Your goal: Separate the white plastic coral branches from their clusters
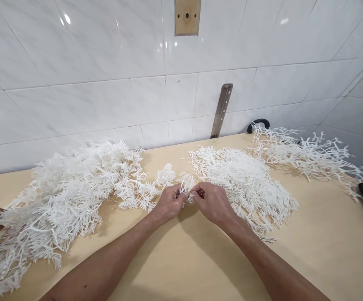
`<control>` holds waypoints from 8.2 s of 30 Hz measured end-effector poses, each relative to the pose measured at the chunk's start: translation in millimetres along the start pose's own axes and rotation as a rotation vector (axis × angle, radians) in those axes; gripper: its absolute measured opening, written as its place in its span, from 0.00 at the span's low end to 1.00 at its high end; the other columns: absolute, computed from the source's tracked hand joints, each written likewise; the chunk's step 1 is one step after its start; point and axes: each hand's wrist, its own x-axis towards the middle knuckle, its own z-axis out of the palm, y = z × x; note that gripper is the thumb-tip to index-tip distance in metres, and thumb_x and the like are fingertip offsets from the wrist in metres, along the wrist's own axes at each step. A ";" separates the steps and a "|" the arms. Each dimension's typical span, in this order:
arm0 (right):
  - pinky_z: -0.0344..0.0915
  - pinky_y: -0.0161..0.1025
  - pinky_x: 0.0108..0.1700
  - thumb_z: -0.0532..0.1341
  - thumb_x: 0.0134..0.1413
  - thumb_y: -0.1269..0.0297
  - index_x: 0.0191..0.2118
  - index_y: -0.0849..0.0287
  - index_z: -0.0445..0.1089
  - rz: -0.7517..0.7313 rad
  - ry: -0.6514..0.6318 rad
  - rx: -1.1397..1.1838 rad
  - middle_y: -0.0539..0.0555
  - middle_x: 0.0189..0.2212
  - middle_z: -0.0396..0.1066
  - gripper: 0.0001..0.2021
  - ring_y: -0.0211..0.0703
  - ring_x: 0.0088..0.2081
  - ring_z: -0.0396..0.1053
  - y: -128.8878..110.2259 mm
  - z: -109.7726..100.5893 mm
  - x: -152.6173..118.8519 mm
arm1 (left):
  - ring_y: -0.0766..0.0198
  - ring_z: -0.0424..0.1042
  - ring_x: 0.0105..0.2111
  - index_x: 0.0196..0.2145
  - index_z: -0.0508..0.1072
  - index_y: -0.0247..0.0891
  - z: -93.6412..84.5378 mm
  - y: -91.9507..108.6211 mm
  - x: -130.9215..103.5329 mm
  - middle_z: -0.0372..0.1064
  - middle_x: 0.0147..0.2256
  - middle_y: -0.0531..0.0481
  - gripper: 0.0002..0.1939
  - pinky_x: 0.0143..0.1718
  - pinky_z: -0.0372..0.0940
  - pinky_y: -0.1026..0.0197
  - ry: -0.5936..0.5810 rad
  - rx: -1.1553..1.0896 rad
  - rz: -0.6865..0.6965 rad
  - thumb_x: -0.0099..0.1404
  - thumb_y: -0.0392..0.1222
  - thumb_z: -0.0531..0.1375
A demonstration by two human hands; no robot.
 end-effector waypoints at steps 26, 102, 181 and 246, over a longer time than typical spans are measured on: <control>0.59 0.36 0.31 0.55 0.58 0.75 0.29 0.60 0.71 -0.145 0.023 -0.161 0.55 0.28 0.73 0.10 0.40 0.27 0.66 6.1 4.5 4.0 | 0.65 0.58 0.27 0.28 0.65 0.37 -2.4 3.9 -3.0 0.58 0.25 0.54 0.19 0.29 0.54 0.63 -0.142 -0.044 -0.059 0.64 0.56 0.56; 0.60 0.32 0.21 0.58 0.58 0.61 0.34 0.57 0.77 0.107 -0.232 0.313 0.48 0.22 0.71 0.10 0.35 0.19 0.64 5.0 -7.2 -1.2 | 0.67 0.56 0.26 0.25 0.64 0.37 6.4 -7.3 -1.6 0.57 0.23 0.55 0.19 0.28 0.53 0.63 0.151 -0.054 -0.098 0.63 0.56 0.58; 0.62 0.29 0.19 0.62 0.56 0.54 0.32 0.58 0.73 0.515 -0.266 0.608 0.45 0.13 0.68 0.12 0.35 0.14 0.68 -3.4 9.9 -4.0 | 0.66 0.63 0.25 0.25 0.68 0.37 10.3 -14.1 -0.5 0.64 0.23 0.54 0.15 0.29 0.58 0.63 0.309 0.075 -0.073 0.63 0.50 0.60; 0.60 0.30 0.18 0.64 0.54 0.46 0.30 0.59 0.69 0.401 -0.402 0.832 0.44 0.17 0.64 0.19 0.31 0.16 0.60 10.9 2.0 -2.3 | 0.66 0.68 0.28 0.35 0.80 0.34 0.6 3.0 4.5 0.73 0.29 0.50 0.20 0.31 0.62 0.63 0.184 -0.438 -0.175 0.53 0.54 0.70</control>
